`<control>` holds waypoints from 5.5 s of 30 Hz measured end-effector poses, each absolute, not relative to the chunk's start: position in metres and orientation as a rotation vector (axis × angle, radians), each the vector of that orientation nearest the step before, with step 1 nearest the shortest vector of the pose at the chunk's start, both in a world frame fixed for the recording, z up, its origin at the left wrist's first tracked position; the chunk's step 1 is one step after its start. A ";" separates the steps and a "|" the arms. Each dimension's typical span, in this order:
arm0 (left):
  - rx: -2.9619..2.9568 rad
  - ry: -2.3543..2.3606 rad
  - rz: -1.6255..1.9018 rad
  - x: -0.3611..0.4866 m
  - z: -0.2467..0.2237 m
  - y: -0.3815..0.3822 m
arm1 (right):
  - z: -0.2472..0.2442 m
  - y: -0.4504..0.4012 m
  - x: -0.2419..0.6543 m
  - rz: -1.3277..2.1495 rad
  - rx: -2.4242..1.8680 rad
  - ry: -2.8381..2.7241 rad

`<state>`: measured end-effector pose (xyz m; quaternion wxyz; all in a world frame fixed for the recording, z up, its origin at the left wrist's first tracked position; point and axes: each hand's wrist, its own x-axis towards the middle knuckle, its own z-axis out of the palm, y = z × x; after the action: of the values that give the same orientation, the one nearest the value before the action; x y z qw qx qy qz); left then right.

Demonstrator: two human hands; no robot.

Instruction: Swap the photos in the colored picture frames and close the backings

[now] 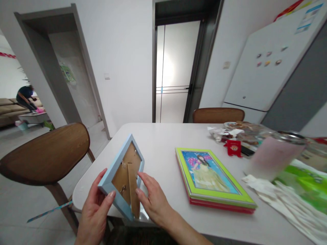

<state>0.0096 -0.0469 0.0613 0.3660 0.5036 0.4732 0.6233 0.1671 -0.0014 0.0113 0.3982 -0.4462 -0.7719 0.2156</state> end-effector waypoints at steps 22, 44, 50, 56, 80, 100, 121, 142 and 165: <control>2.412 1.705 0.857 -0.031 -0.030 -0.048 | 0.022 -0.007 0.182 0.314 -1.220 -2.369; 2.346 1.467 0.616 -0.014 0.009 -0.036 | 0.015 0.035 0.118 0.255 -1.350 -2.298; 2.335 1.461 0.629 -0.013 0.011 -0.038 | 0.012 0.041 0.104 0.181 -1.448 -2.272; 2.314 1.464 0.668 -0.011 0.012 -0.040 | 0.009 0.044 0.103 0.172 -1.485 -2.234; 2.301 1.490 0.489 -0.010 0.023 -0.041 | 0.013 0.058 0.175 0.039 -1.689 -2.213; 2.290 1.462 0.531 -0.007 0.013 -0.035 | 0.017 0.069 0.151 0.135 -1.636 -2.153; 1.315 1.188 1.316 0.001 0.023 -0.013 | 0.062 0.003 0.164 0.337 -1.388 -2.105; 1.536 1.821 1.043 -0.129 0.017 0.015 | 0.018 0.032 0.208 0.635 -1.811 -1.696; 1.847 1.813 1.311 -0.032 0.036 -0.019 | 0.004 0.023 0.219 0.456 -1.774 -1.774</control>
<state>-0.0316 -0.0186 0.0365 0.1196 0.6320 0.6204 0.4487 0.2189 0.0232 0.0039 0.2913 -0.6656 -0.6655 0.1709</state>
